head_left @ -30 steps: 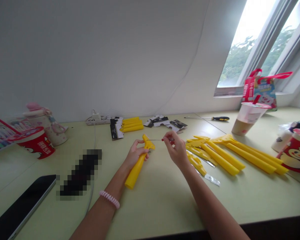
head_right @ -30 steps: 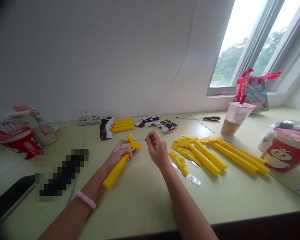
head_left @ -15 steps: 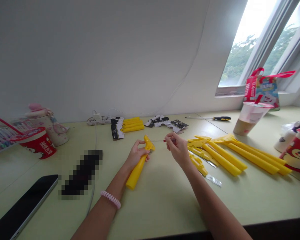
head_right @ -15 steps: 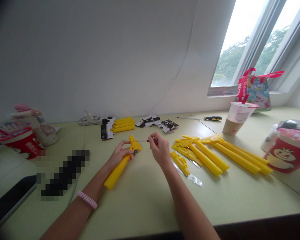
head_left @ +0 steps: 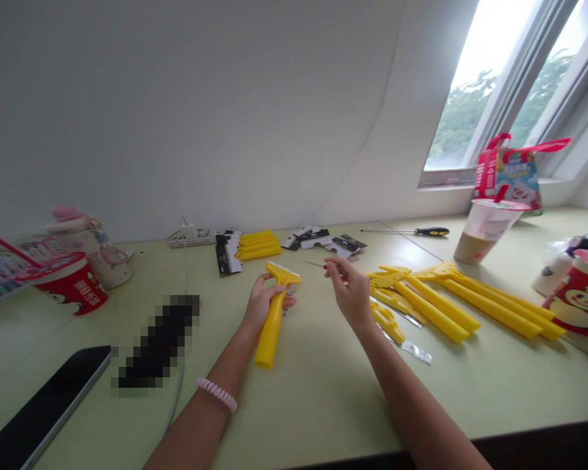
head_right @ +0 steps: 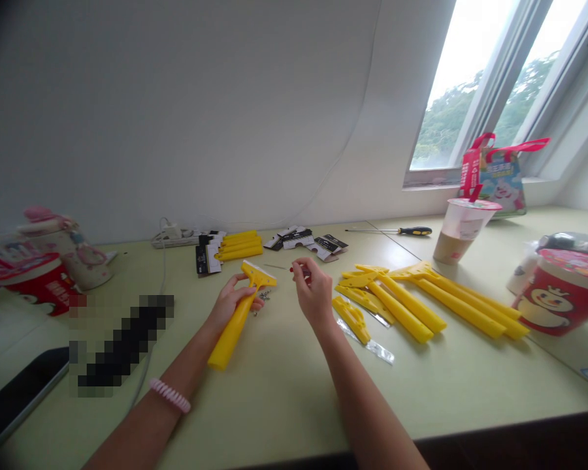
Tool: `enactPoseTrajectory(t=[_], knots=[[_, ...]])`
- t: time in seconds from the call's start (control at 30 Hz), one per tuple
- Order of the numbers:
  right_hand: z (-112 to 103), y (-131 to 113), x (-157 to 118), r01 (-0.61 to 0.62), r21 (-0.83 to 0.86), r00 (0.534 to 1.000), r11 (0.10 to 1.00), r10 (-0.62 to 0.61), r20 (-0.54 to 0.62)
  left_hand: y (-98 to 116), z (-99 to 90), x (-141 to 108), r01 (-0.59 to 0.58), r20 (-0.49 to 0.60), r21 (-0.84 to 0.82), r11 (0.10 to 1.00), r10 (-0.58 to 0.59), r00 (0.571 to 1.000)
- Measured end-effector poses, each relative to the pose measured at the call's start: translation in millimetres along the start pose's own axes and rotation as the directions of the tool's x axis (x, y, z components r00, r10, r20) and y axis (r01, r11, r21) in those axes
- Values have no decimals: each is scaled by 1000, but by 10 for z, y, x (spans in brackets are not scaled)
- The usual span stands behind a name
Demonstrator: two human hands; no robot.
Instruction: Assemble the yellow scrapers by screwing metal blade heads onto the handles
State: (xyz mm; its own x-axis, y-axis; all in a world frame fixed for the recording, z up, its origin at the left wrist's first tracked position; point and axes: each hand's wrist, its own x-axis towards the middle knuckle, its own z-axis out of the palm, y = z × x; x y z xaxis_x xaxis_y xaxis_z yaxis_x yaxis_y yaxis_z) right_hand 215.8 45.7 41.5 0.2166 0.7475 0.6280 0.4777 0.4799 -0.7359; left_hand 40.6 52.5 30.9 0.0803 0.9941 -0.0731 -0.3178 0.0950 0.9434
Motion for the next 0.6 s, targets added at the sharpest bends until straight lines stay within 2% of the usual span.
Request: enactPoseTrajectory(t=[0.07,0.13,0.23,0.33,0.43,0.53,0.6], knots=[[5,59,3,26,-139,1000,990,-26,1,28,-21,23,4,-77,-106,994,-12,997],[27,137,-17,23,-333,997,943,2,75,61,-62,49,-16,-125,-218,976,-12,992],[96,238,-91,0,-604,971,797,144,190,119,-123,60,-31,-155,-367,930,-28,987],[184,281,-164,56,-761,949,647,204,242,174,-152,42,-8,-162,-469,883,-77,984],[258,307,-142,40,-802,952,595,221,212,203,-164,37,-4,-170,-496,868,-93,981],[290,416,40,-106,-742,966,662,247,82,192,-180,65,12,-167,-468,883,-102,981],[287,558,235,-241,-668,953,704,301,-26,168,-186,85,9,-171,-444,896,-95,981]])
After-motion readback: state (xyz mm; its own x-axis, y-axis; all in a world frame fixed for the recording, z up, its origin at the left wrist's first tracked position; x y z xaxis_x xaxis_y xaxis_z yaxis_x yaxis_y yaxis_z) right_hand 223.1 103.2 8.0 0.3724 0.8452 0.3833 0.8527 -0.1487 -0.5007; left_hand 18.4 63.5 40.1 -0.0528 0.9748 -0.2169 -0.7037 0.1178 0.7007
